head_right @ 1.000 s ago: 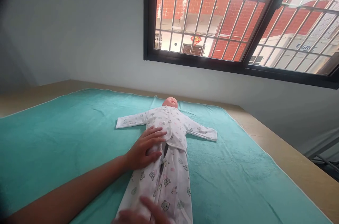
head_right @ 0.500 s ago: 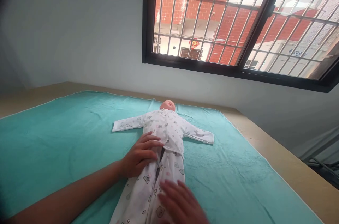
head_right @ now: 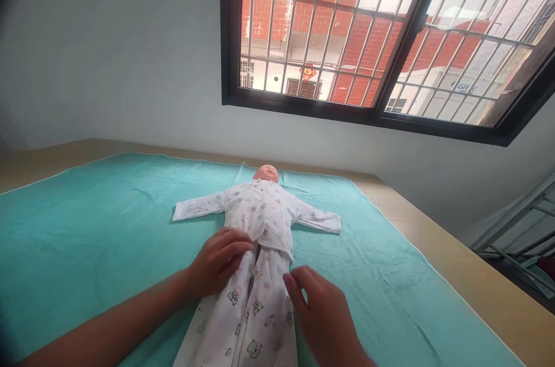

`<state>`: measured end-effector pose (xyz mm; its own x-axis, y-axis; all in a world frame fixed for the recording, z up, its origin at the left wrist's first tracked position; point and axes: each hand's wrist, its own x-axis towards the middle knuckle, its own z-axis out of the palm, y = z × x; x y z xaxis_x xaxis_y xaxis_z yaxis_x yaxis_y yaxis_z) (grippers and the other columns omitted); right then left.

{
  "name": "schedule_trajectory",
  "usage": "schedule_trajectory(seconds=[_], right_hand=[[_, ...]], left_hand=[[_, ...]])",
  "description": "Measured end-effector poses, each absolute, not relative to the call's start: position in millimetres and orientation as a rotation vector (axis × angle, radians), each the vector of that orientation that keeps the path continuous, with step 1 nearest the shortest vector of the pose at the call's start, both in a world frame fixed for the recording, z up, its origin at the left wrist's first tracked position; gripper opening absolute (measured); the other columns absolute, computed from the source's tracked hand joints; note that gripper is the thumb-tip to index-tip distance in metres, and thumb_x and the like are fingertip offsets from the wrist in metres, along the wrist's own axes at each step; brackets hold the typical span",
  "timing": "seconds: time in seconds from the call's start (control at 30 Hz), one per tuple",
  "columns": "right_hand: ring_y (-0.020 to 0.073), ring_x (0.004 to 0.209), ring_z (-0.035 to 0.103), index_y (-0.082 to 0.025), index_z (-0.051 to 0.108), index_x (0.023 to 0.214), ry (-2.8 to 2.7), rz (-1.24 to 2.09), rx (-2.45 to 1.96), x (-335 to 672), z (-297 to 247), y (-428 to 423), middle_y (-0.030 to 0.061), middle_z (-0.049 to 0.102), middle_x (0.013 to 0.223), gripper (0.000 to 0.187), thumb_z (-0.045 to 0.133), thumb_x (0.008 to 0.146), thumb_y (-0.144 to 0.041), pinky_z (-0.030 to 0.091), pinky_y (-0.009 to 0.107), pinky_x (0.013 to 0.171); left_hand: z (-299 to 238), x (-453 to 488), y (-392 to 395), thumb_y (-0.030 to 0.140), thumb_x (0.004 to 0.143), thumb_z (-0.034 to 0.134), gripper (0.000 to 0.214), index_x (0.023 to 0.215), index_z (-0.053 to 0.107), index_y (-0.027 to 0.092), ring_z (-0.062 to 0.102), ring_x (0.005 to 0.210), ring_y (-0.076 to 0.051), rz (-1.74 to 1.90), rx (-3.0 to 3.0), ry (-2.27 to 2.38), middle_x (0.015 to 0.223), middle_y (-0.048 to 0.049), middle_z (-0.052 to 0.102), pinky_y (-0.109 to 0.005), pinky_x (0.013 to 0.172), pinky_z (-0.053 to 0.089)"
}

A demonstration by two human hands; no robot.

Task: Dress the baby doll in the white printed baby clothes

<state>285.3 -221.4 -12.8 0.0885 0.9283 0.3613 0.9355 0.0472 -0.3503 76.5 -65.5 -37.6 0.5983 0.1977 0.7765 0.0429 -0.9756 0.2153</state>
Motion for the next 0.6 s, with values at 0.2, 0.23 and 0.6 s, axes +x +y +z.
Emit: schedule_trajectory(seconds=[0.2,0.23,0.6], right_hand=[[0.0137,0.077,0.059,-0.019,0.058,0.083,-1.616,0.175,-1.744,294,11,-106,0.0016,0.066,0.083,0.026,0.043,0.094,-0.037,0.042,0.023,0.068],[0.0138,0.079,0.059,-0.019,0.059,0.084,-1.599,0.172,-1.838,296,15,-81,0.0019,0.067,0.087,0.025,0.042,0.093,-0.036,0.042,0.024,0.072],[0.0302,0.096,0.064,-0.017,0.066,0.115,-1.510,0.314,-2.143,298,10,55,0.0164,0.069,0.106,0.051,0.043,0.089,-0.054,0.045,0.034,0.075]], left_hand=[[-25,90,-60,0.018,0.091,0.045,0.021,0.101,0.064,0.019,0.063,0.077,-0.016,1.268,2.276,0.536,0.090,-0.0057,0.068,-0.030,0.070,0.050],[-18,98,-51,0.021,0.092,0.044,0.023,0.102,0.064,0.019,0.063,0.071,-0.015,1.243,2.137,0.675,0.086,-0.0046,0.068,-0.028,0.065,0.050],[-7,177,109,0.032,0.078,0.061,0.017,0.071,0.069,0.019,0.063,0.074,-0.018,1.095,1.921,1.316,0.077,-0.0041,0.072,-0.025,0.065,0.040]])
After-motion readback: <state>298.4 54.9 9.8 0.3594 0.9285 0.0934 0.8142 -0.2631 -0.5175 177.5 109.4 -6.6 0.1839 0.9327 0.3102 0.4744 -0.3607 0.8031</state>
